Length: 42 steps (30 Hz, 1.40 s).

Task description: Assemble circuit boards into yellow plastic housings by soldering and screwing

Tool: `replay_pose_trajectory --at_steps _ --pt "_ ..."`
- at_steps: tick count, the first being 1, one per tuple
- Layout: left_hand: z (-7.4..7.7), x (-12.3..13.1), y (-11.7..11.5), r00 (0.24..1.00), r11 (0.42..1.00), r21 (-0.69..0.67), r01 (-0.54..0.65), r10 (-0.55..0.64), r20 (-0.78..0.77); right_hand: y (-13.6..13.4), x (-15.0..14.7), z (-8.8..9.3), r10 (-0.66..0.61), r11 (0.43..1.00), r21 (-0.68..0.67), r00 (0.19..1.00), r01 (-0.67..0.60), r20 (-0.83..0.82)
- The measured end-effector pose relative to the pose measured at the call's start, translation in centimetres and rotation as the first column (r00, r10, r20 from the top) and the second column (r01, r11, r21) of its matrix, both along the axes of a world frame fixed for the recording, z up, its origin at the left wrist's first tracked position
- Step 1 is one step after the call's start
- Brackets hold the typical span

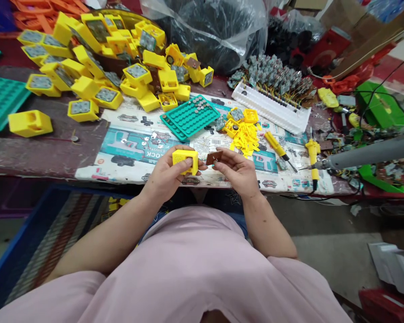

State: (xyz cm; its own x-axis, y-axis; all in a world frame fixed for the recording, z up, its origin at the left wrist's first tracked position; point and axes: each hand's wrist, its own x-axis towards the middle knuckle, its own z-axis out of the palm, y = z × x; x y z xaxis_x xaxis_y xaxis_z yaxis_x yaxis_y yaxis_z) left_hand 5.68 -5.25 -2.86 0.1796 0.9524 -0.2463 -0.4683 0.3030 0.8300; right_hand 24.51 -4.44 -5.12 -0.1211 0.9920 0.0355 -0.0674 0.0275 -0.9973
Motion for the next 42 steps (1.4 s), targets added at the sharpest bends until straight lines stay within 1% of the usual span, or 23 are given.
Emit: replay_pose_trajectory --at_steps 3,5,7,9,12,15,17,19,20,21,22,24,25,27,29,32,35,38,42 --pt "-0.1 0.0 0.0 1.000 1.000 0.021 0.003 -0.003 0.002 0.0 0.1 -0.3 -0.016 0.997 0.075 0.996 0.009 0.093" --pt "-0.1 0.0 0.0 1.000 1.000 0.027 -0.003 0.003 0.008 0.0 0.1 -0.3 -0.020 0.995 0.098 0.987 0.004 0.158" --pt "-0.2 0.0 0.1 1.000 0.999 0.032 -0.006 0.006 0.014 -0.1 0.1 -0.2 -0.015 0.992 0.128 0.979 -0.011 0.202" --pt "-0.3 -0.1 0.2 1.000 0.999 0.033 -0.003 0.002 0.018 -0.2 0.0 0.1 -0.050 0.979 0.204 0.969 0.000 0.243" --pt "-0.4 -0.2 0.3 1.000 1.000 0.031 -0.006 0.005 0.028 -0.5 0.0 0.7 -0.140 0.941 0.336 0.939 0.027 0.316" --pt "-0.6 -0.3 0.3 0.999 1.000 0.024 -0.011 0.010 0.035 -0.8 0.0 0.9 -0.204 0.899 0.437 0.890 0.006 0.408" --pt "-0.8 -0.3 0.3 0.999 1.000 0.015 -0.011 0.011 0.034 -1.0 0.0 0.7 -0.257 0.859 0.512 0.856 -0.011 0.449" --pt "-1.0 -0.3 0.4 0.999 1.000 0.009 -0.011 0.010 0.031 -1.2 0.0 0.5 -0.290 0.830 0.557 0.840 -0.019 0.460" --pt "-1.1 -0.3 0.4 1.000 1.000 0.009 -0.009 0.009 0.028 -1.2 0.0 0.5 -0.284 0.833 0.553 0.845 -0.017 0.454" --pt "-1.1 -0.3 0.4 1.000 1.000 0.007 -0.007 0.007 0.024 -1.2 0.0 0.4 -0.260 0.853 0.522 0.861 -0.007 0.436" --pt "-1.1 -0.4 0.5 1.000 1.000 0.001 -0.004 0.004 0.021 -1.1 -0.1 0.3 -0.216 0.886 0.463 0.889 0.005 0.403" --pt "-1.0 -0.4 0.6 1.000 1.000 -0.023 -0.001 0.002 0.025 -0.8 -0.1 0.3 -0.095 0.961 0.275 0.956 0.015 0.278" --pt "-0.9 -0.4 0.6 0.999 0.999 -0.042 -0.004 0.005 0.033 -0.6 -0.1 0.4 -0.033 0.986 0.169 0.979 -0.001 0.200" --pt "-0.7 -0.4 0.7 0.999 0.997 -0.074 -0.011 0.015 0.050 -0.3 0.0 0.5 0.048 0.999 0.003 0.997 -0.049 0.059" --pt "-0.7 -0.3 0.8 0.998 0.996 -0.090 -0.011 0.016 0.055 -0.1 0.1 0.6 0.069 0.993 -0.089 0.997 -0.072 -0.032" --pt "-0.6 -0.2 0.8 0.998 0.996 -0.092 0.009 -0.004 0.055 0.0 0.2 0.7 0.061 0.982 -0.171 0.989 -0.084 -0.135" --pt "-0.5 -0.1 0.7 0.998 0.996 -0.091 0.017 -0.012 0.055 0.0 0.1 0.6 0.075 0.975 -0.193 0.979 -0.112 -0.187" --pt "-0.5 0.0 0.6 0.998 0.996 -0.091 0.022 -0.017 0.053 0.0 0.0 0.2 0.071 0.977 -0.187 0.982 -0.105 -0.176" --pt "-0.5 0.0 0.5 0.999 0.996 -0.088 0.020 -0.016 0.039 0.1 -0.2 -0.2 0.070 0.970 -0.220 0.987 -0.102 -0.147"
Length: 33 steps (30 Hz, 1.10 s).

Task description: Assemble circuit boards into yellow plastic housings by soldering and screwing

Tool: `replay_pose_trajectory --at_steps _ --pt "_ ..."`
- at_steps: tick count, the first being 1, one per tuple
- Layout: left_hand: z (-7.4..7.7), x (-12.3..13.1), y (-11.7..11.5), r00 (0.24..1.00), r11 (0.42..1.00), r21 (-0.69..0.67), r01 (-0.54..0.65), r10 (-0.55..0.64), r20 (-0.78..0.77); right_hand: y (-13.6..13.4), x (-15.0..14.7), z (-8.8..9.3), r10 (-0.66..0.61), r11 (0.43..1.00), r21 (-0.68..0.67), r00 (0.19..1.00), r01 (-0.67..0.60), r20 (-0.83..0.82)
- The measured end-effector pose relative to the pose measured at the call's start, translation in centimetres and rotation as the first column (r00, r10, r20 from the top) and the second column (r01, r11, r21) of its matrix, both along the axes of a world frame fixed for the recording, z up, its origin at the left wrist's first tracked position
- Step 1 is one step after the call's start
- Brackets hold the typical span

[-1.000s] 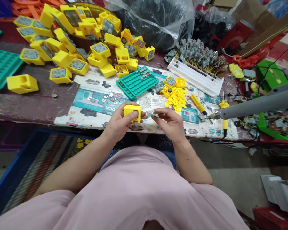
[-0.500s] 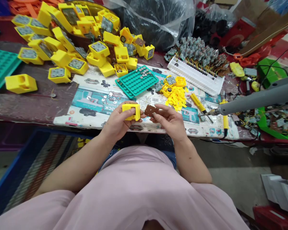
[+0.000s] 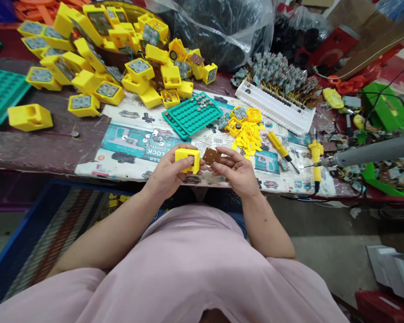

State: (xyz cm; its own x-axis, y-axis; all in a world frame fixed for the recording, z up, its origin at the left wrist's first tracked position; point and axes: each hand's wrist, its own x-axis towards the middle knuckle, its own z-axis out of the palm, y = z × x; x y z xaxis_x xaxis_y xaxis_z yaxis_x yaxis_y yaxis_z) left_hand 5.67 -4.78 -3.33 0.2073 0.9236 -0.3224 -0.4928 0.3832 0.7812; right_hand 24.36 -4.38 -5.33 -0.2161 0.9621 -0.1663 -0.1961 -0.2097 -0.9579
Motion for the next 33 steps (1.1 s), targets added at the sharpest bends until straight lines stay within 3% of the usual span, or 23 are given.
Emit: replay_pose_trajectory --at_steps 12,18,25,33 --pt "-0.69 -0.68 -0.02 0.986 0.988 -0.010 0.154 -0.153 0.064 -0.29 -0.76 -0.30 -0.061 0.995 0.079 0.998 0.061 0.001" --pt "-0.75 -0.82 0.06 0.996 0.996 0.003 0.084 -0.085 0.028 -0.46 -0.60 0.28 -0.051 0.992 0.119 0.998 0.047 0.034" --pt "-0.54 -0.62 -0.15 0.996 0.992 0.106 0.061 -0.054 -0.070 -0.19 -0.08 0.52 0.013 1.000 0.011 1.000 -0.013 0.019" --pt "-0.88 -0.82 -0.53 0.990 0.988 0.106 0.108 -0.097 -0.103 0.27 -0.09 0.43 -0.102 0.994 -0.017 0.991 0.104 0.092"
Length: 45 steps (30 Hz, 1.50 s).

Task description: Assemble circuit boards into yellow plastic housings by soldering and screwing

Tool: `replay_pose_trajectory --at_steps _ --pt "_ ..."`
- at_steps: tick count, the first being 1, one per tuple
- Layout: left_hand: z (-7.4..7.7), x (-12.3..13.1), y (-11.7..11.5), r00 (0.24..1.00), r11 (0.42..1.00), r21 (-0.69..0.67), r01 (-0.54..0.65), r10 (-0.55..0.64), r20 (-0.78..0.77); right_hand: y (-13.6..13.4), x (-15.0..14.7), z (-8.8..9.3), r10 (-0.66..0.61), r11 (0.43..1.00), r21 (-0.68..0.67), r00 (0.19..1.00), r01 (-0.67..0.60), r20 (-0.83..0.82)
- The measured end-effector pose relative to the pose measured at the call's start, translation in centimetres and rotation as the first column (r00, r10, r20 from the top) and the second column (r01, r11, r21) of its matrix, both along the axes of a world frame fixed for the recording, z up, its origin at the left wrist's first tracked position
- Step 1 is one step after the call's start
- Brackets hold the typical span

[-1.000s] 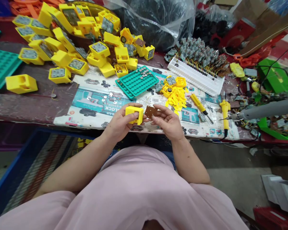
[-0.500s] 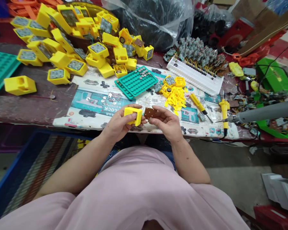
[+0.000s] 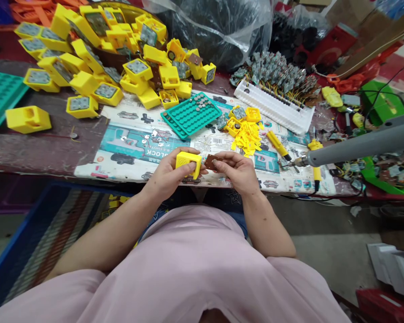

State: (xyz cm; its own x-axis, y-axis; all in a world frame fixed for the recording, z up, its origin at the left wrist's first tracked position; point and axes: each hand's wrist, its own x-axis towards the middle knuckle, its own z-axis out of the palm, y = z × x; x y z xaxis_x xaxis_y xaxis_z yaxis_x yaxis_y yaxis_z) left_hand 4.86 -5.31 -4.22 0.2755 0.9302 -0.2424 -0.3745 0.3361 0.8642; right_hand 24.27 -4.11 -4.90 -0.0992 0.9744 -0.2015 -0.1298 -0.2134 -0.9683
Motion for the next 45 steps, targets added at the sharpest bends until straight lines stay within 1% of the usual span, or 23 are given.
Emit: replay_pose_trajectory --at_steps 3,7,10,11,12,14,15,17,18,19,21,25,27,29,31,32,33,35,37,38,40,43,45 --pt "0.3 0.1 0.0 1.000 1.000 0.000 -0.011 0.011 0.001 0.1 0.2 0.0 0.016 0.999 0.048 0.999 -0.017 0.027" --pt "0.8 0.4 0.0 0.999 1.000 0.003 -0.029 0.029 0.028 -0.2 0.1 -0.2 -0.045 0.985 0.170 0.995 0.029 0.091" --pt "1.1 0.5 0.1 0.998 0.999 -0.015 -0.038 0.038 0.046 -0.5 0.1 -0.2 -0.088 0.944 0.329 0.979 0.022 0.186" --pt "1.1 0.5 0.1 0.998 0.999 -0.027 -0.038 0.039 0.047 -0.6 0.1 -0.1 -0.126 0.909 0.417 0.961 0.011 0.248" --pt "1.1 0.4 0.2 0.998 0.998 -0.042 -0.038 0.040 0.046 -0.7 0.3 -0.1 -0.181 0.858 0.513 0.930 -0.010 0.321" --pt "1.2 0.3 0.1 0.998 0.997 -0.070 -0.037 0.040 0.048 -0.8 0.6 0.1 -0.312 0.720 0.686 0.837 -0.101 0.450" --pt "1.1 0.2 0.1 0.998 0.996 -0.081 -0.032 0.037 0.052 -0.9 0.9 0.2 -0.371 0.646 0.746 0.787 -0.163 0.493" --pt "1.1 0.1 0.0 0.998 0.996 -0.090 -0.014 0.019 0.060 -1.0 1.5 0.2 -0.452 0.515 0.807 0.708 -0.289 0.542" --pt "1.1 0.1 0.0 0.998 0.996 -0.090 0.001 0.004 0.061 -1.1 1.8 0.2 -0.480 0.464 0.817 0.678 -0.344 0.557" --pt "1.0 0.0 0.1 0.998 0.996 -0.087 0.017 -0.012 0.059 -1.1 2.0 0.2 -0.501 0.424 0.818 0.652 -0.387 0.569" --pt "0.9 0.0 0.2 0.998 0.996 -0.083 0.041 -0.037 0.050 -1.2 2.5 0.0 -0.525 0.381 0.812 0.620 -0.442 0.584" --pt "0.8 -0.1 0.7 0.997 0.994 -0.083 0.074 -0.071 0.042 -1.4 3.2 -0.1 -0.571 0.343 0.808 0.577 -0.479 0.584" --pt "0.8 -0.2 1.0 0.995 0.992 -0.076 0.100 -0.099 0.011 -1.5 3.5 -0.1 -0.594 0.345 0.812 0.561 -0.470 0.577" --pt "0.8 -0.3 1.4 0.991 0.993 -0.018 0.114 -0.115 -0.064 -1.6 3.7 0.0 -0.566 0.368 0.823 0.598 -0.432 0.567" --pt "0.8 -0.4 2.0 0.972 0.982 0.127 0.139 -0.110 -0.207 -1.5 4.0 0.1 -0.499 0.418 0.828 0.667 -0.374 0.554" --pt "0.7 -0.4 2.3 0.948 0.959 0.227 0.171 -0.097 -0.303 -1.5 4.1 0.2 -0.465 0.447 0.822 0.694 -0.352 0.550" --pt "0.7 -0.4 2.7 0.912 0.918 0.330 0.218 -0.072 -0.403 -1.5 4.3 0.2 -0.440 0.474 0.813 0.709 -0.339 0.552" --pt "0.4 -0.5 3.5 0.824 0.800 0.494 0.339 0.001 -0.567 -1.6 4.5 0.3 -0.423 0.502 0.794 0.704 -0.342 0.570" --pt "-0.1 -0.7 4.2 0.755 0.696 0.569 0.438 0.059 -0.653 -1.9 4.6 0.3 -0.432 0.487 0.783 0.673 -0.387 0.601" --pt "-0.3 -0.9 4.4 0.732 0.665 0.578 0.473 0.069 -0.678 -2.1 4.7 0.3 -0.439 0.472 0.775 0.651 -0.420 0.620" --pt "-0.7 -1.6 4.6 0.693 0.638 0.564 0.524 0.065 -0.718 -2.6 4.6 0.3 -0.443 0.444 0.745 0.601 -0.497 0.665" --pt "-0.8 -3.0 4.1 0.643 0.633 0.517 0.576 0.040 -0.765 -3.4 4.2 0.3 -0.412 0.409 0.684 0.547 -0.604 0.729" --pt "-0.6 -3.7 3.2 0.633 0.634 0.520 0.573 0.061 -0.772 -3.7 3.9 0.3 -0.405 0.364 0.662 0.529 -0.655 0.746"
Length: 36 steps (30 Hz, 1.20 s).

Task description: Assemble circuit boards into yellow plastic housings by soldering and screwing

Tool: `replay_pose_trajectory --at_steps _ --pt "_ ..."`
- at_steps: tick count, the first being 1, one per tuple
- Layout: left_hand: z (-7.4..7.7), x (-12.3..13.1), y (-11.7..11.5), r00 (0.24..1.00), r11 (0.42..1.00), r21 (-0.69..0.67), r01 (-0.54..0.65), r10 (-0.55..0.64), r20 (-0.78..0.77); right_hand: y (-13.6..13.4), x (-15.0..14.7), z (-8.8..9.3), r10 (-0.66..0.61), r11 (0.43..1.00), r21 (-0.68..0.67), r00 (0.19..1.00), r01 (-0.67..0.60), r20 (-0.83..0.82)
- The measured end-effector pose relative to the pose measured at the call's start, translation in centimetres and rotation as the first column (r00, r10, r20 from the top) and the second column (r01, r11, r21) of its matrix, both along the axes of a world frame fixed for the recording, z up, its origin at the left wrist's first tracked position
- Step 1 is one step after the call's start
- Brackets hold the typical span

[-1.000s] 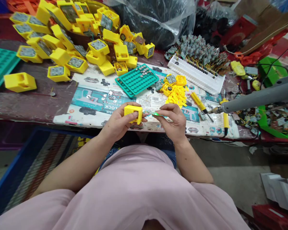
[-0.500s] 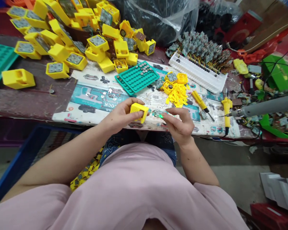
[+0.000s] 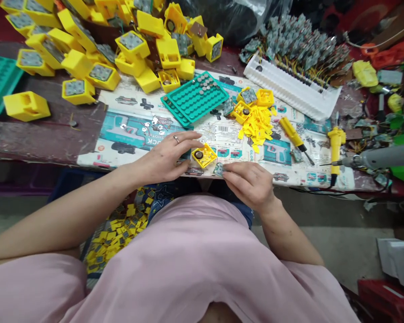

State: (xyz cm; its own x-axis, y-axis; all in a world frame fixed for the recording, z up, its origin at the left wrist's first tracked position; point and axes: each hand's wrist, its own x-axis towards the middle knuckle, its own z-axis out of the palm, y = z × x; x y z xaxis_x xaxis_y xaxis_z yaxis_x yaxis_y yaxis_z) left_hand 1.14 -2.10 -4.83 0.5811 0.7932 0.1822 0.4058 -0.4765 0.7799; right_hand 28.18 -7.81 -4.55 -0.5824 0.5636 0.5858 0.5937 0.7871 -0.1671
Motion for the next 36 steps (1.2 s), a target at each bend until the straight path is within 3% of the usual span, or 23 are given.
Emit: replay_pose_trajectory --at_steps 5,9,11,14,17,20,24,27,30,32,36 --pt "-0.2 0.7 -2.5 0.983 0.979 0.133 -0.157 0.168 -0.076 0.1 -0.7 0.5 0.117 0.993 0.024 0.991 -0.116 -0.069" --pt "-1.2 2.6 -3.2 0.946 0.951 0.174 -0.257 0.284 -0.154 1.6 -2.0 1.1 -0.075 0.987 -0.157 0.980 0.045 -0.186" --pt "-1.6 3.1 -3.2 0.936 0.940 0.184 -0.288 0.317 -0.153 2.7 -3.0 1.3 -0.175 0.957 -0.249 0.980 0.146 -0.099" --pt "-2.1 3.4 -3.3 0.929 0.922 0.255 -0.291 0.336 -0.154 4.2 -4.7 2.1 -0.214 0.907 -0.328 0.960 0.264 0.180" --pt "-2.4 3.2 -3.4 0.928 0.901 0.341 -0.268 0.336 -0.159 5.1 -6.0 3.7 -0.170 0.853 -0.371 0.866 0.368 0.470" --pt "-2.6 3.2 -3.4 0.928 0.876 0.416 -0.246 0.337 -0.160 5.4 -6.4 5.0 -0.085 0.819 -0.434 0.827 0.376 0.556" --pt "-2.1 3.2 -3.3 0.931 0.872 0.438 -0.219 0.321 -0.172 5.4 -5.8 4.5 -0.100 0.739 -0.591 0.920 0.323 0.378" --pt "-1.4 3.1 -3.0 0.935 0.906 0.376 -0.194 0.287 -0.208 5.5 -4.8 2.9 -0.177 0.594 -0.789 0.982 0.157 0.062" --pt "-0.9 3.0 -2.5 0.940 0.939 0.311 -0.146 0.230 -0.251 5.6 -4.1 1.5 -0.279 0.454 -0.891 0.945 -0.026 -0.169" --pt "-0.8 2.8 -2.1 0.945 0.957 0.264 -0.121 0.193 -0.266 5.5 -3.8 1.0 -0.320 0.420 -0.899 0.907 -0.122 -0.273" --pt "-0.8 2.1 -0.9 0.945 0.974 0.201 -0.103 0.159 -0.286 4.9 -3.6 0.8 -0.427 0.432 -0.881 0.817 -0.192 -0.387"
